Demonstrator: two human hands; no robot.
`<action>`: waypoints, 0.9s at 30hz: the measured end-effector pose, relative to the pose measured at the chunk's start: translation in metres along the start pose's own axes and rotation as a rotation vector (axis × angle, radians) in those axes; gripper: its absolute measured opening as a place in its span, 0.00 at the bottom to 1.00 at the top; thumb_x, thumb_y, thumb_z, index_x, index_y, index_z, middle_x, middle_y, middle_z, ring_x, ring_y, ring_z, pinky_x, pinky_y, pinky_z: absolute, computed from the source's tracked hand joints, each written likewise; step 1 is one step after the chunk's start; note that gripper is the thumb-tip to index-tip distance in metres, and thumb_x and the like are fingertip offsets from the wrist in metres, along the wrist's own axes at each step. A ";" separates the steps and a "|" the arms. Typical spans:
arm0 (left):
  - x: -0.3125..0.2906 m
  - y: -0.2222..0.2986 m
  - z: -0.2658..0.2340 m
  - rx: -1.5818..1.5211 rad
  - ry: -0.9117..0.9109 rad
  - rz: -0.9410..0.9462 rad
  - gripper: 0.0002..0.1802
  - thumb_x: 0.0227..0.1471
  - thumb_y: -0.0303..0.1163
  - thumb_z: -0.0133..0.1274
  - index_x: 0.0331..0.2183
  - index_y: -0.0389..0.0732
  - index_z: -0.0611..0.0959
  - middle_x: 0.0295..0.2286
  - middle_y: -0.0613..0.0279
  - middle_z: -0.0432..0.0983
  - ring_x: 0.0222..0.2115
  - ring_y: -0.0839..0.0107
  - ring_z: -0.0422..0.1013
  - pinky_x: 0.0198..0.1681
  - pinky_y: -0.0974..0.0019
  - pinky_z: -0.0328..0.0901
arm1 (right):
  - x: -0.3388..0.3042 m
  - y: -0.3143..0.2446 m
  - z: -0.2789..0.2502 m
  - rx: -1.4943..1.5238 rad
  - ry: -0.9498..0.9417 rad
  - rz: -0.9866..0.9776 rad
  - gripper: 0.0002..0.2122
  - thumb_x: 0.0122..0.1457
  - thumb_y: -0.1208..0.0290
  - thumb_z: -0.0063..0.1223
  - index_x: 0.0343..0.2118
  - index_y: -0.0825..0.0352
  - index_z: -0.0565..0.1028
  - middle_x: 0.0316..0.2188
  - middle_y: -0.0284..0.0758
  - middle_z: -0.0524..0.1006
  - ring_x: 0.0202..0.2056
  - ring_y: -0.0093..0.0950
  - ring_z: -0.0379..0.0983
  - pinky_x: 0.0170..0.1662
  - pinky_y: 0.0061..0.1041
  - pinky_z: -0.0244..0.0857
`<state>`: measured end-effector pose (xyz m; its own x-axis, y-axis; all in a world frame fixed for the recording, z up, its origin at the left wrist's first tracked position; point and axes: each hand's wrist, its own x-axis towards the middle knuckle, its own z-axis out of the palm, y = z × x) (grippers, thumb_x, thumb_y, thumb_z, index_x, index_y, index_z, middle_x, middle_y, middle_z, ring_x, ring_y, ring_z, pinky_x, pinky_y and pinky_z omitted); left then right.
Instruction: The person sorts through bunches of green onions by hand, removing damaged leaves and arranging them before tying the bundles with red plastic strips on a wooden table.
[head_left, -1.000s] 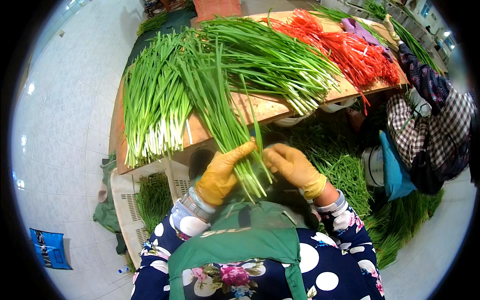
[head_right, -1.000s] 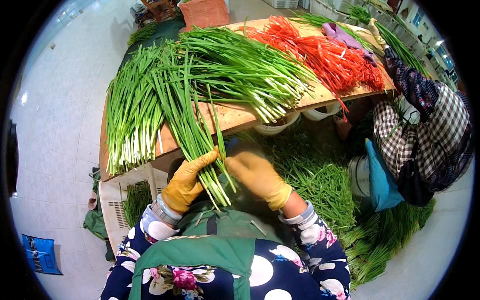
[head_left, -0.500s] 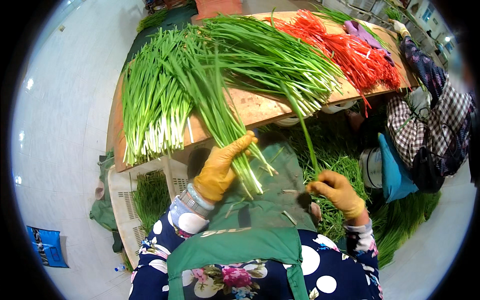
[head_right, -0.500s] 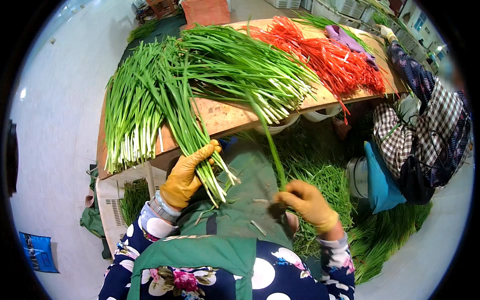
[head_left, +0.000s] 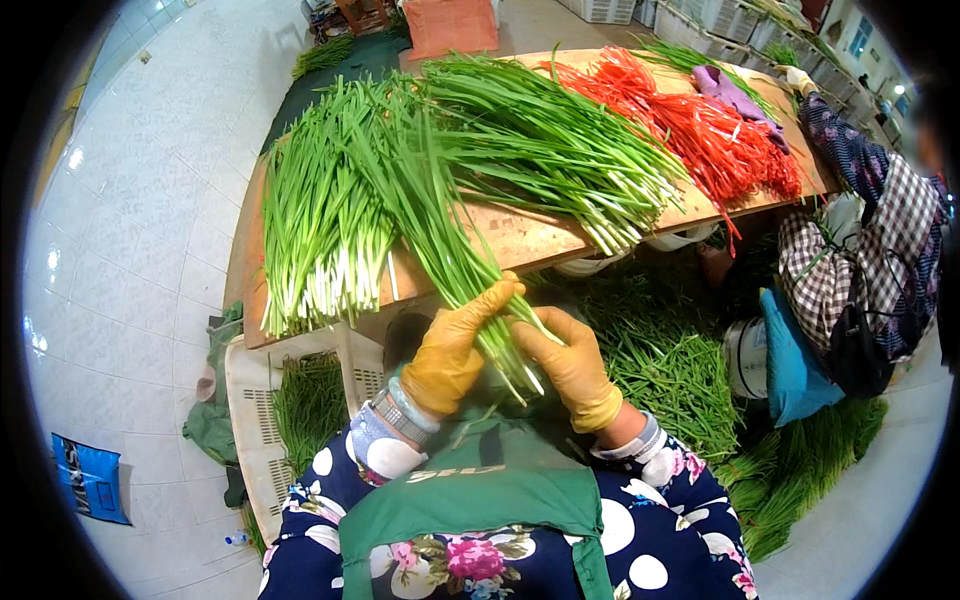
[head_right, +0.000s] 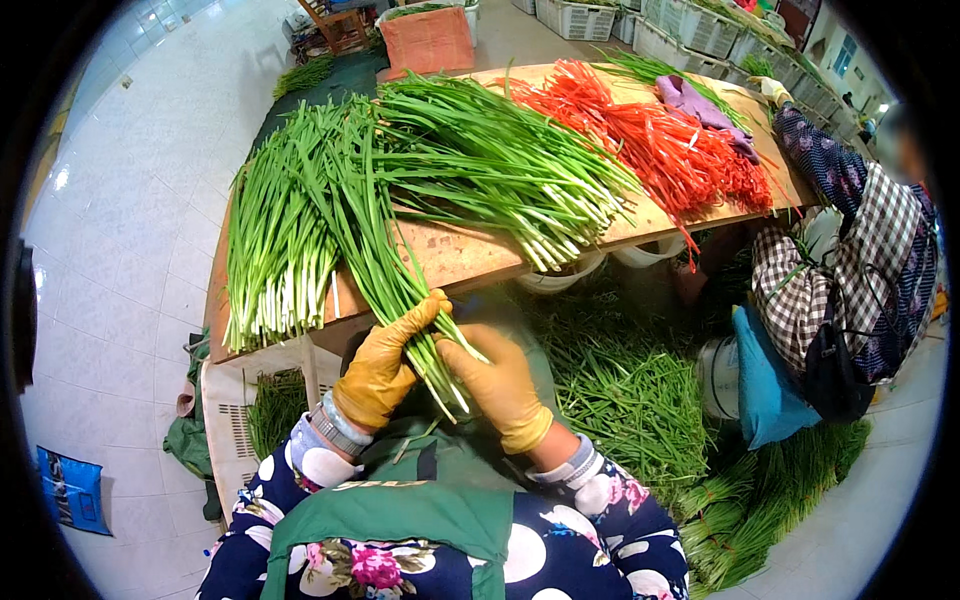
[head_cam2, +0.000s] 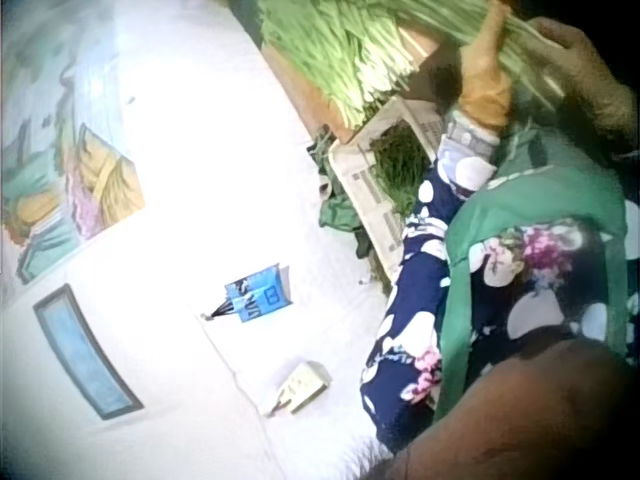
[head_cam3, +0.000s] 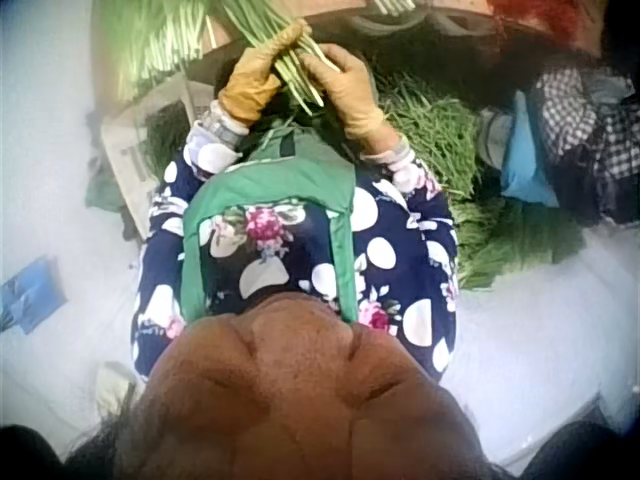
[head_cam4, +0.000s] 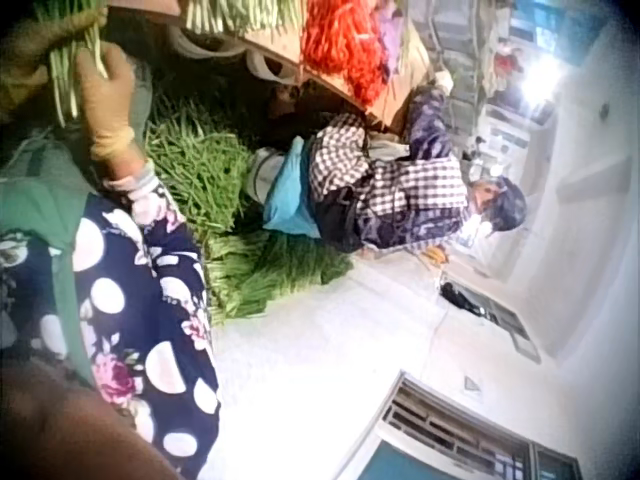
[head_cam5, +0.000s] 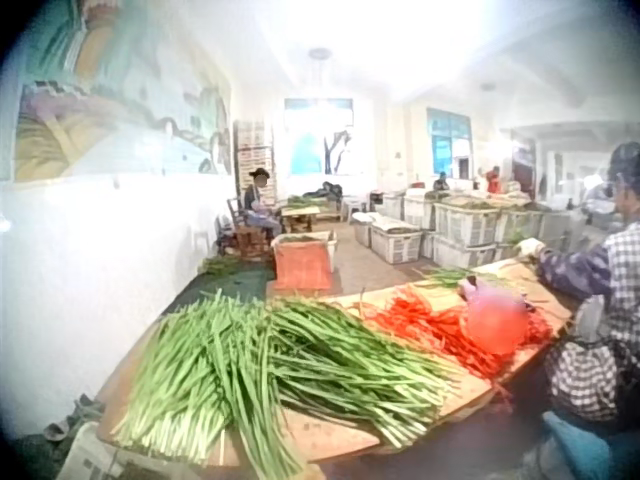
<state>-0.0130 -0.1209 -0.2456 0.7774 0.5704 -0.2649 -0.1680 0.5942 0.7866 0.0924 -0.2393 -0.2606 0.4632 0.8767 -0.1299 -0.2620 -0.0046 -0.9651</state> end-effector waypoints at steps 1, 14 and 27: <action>0.001 -0.003 -0.003 0.034 -0.025 0.036 0.16 0.56 0.32 0.55 0.45 0.37 0.78 0.38 0.63 0.77 0.38 0.74 0.74 0.40 0.73 0.70 | 0.000 -0.001 0.002 0.139 0.017 0.104 0.14 0.55 0.65 0.59 0.39 0.69 0.76 0.29 0.32 0.76 0.32 0.21 0.71 0.39 0.20 0.64; 0.007 -0.018 -0.014 0.137 -0.027 0.135 0.14 0.56 0.32 0.55 0.43 0.36 0.79 0.37 0.63 0.78 0.38 0.75 0.73 0.40 0.74 0.69 | -0.085 -0.042 -0.130 -0.099 -0.235 0.177 0.06 0.50 0.78 0.50 0.21 0.74 0.75 0.24 0.40 0.76 0.19 0.26 0.69 0.25 0.25 0.65; 0.008 -0.012 -0.001 0.025 0.090 0.086 0.13 0.50 0.30 0.61 0.38 0.35 0.80 0.31 0.61 0.78 0.31 0.73 0.74 0.35 0.72 0.69 | -0.005 -0.004 -0.018 -0.869 -0.061 -0.395 0.07 0.61 0.69 0.45 0.30 0.68 0.71 0.25 0.49 0.71 0.28 0.49 0.68 0.31 0.40 0.63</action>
<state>-0.0058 -0.1231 -0.2574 0.7035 0.6676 -0.2439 -0.2152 0.5272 0.8221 0.1064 -0.2525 -0.2602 0.3327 0.9147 0.2296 0.6351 -0.0373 -0.7716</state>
